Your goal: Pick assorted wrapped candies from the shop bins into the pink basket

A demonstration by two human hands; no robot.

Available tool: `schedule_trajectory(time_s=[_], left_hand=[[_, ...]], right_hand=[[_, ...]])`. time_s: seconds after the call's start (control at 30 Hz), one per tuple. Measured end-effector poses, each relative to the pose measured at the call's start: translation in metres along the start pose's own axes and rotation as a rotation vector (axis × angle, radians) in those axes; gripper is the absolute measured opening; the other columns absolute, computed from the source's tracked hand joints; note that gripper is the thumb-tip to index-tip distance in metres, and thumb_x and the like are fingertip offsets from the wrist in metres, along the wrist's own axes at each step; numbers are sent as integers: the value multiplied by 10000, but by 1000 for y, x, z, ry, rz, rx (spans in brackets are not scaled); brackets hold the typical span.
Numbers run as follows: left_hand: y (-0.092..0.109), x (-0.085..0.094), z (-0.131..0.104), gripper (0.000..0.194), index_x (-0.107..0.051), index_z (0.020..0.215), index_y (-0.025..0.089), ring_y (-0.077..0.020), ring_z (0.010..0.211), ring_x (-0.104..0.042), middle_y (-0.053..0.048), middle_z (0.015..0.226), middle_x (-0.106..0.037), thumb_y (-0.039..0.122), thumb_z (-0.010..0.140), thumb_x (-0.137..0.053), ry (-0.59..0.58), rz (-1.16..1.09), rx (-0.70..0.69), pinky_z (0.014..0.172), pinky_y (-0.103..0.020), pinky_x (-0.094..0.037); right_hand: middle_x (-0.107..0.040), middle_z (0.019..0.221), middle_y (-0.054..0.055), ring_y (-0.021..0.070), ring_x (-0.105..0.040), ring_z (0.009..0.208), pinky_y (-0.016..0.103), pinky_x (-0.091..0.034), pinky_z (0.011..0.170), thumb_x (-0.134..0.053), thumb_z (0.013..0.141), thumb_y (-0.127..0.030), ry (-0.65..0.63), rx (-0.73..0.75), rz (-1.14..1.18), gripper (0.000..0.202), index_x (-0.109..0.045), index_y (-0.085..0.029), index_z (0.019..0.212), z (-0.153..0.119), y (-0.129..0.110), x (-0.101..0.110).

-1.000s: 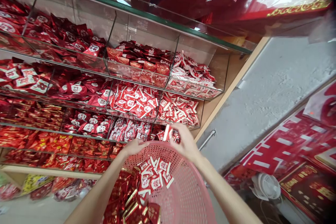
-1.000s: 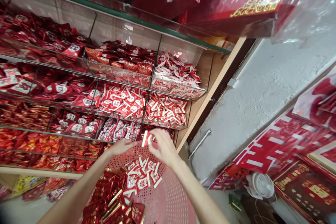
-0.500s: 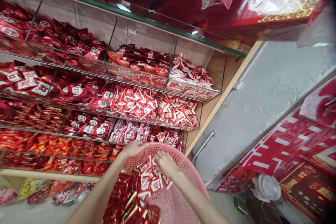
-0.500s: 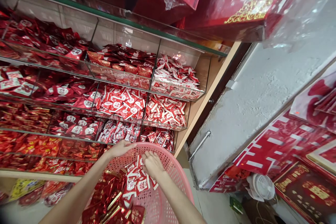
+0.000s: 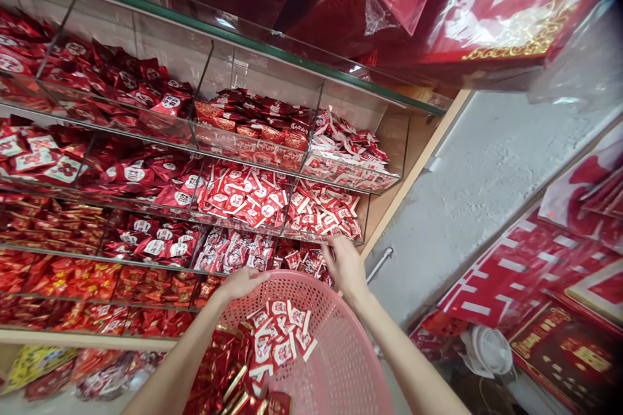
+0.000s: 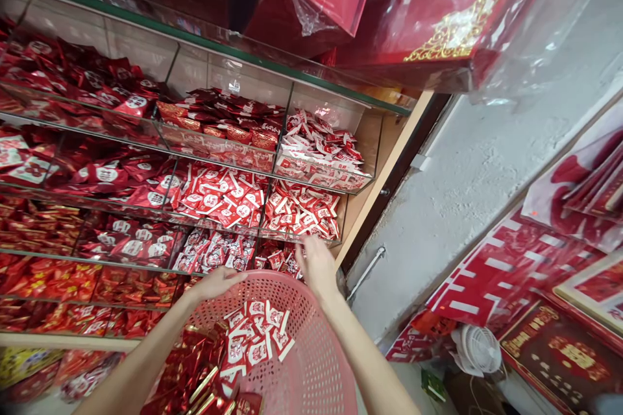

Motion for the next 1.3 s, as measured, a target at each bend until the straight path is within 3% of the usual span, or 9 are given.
schedule_trajectory(time_s=[0.1,0.23,0.37,0.63,0.9,1.1,1.2,1.3], left_hand=[[3,-1,1,544,-441,504,182,-119,500,-386,30,484,-427,709,617,-368,-2,-3,-6,511,-211,-231],[11,-4,4,527,-445,520,177,-114,512,-379,29,515,-421,686,638,-373,-7,13,-47,515,-204,-236],[15,-8,8,506,-464,545,170,-107,515,-382,30,535,-424,653,668,-374,-21,57,-65,510,-198,-233],[21,-7,5,502,-481,559,172,-122,560,-428,18,576,-472,642,682,-355,-35,101,-48,530,-201,-257],[23,-8,5,515,-358,522,184,-106,511,-352,38,511,-338,677,669,-337,-24,86,-48,508,-202,-236],[20,-10,6,539,-396,515,180,-102,503,-342,37,510,-358,700,644,-338,-47,89,-31,502,-202,-227],[20,-8,5,547,-424,518,177,-107,520,-364,30,524,-394,698,650,-328,-34,85,-29,516,-200,-236],[18,-6,5,548,-421,508,176,-106,515,-366,31,507,-378,694,657,-324,-11,83,-28,522,-201,-237]], right_hand=[[-572,944,100,192,-551,822,286,-402,670,-287,864,-354,67,-251,-178,311,-475,-180,1040,15,53,30],[-620,770,97,215,-588,674,288,-376,566,-256,857,-438,-85,-420,-375,389,-489,-191,1046,20,95,27],[-633,794,107,217,-599,708,286,-375,580,-228,872,-403,-135,-397,-414,377,-515,-217,1029,26,100,21],[-621,790,132,203,-595,722,278,-385,614,-212,881,-345,-107,-512,-473,394,-550,-154,944,23,106,29],[-624,762,120,195,-586,698,257,-361,579,-272,864,-375,-78,-477,-410,383,-594,-170,896,26,105,37],[-633,666,108,188,-584,646,256,-369,565,-374,823,-405,85,-471,-192,360,-641,-164,805,28,106,60],[-619,571,55,155,-571,539,253,-408,549,-415,803,-419,131,-395,188,345,-638,-162,859,23,89,57],[-655,688,50,152,-600,590,269,-474,576,-474,772,-416,98,-332,698,338,-615,-157,937,8,61,41]])
Point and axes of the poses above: each hand's wrist, its own z-axis towards the middle knuckle, its own x-axis out of the back of the hand, y = z × x, the point moved 10 cm from there along z, towards the middle knuckle
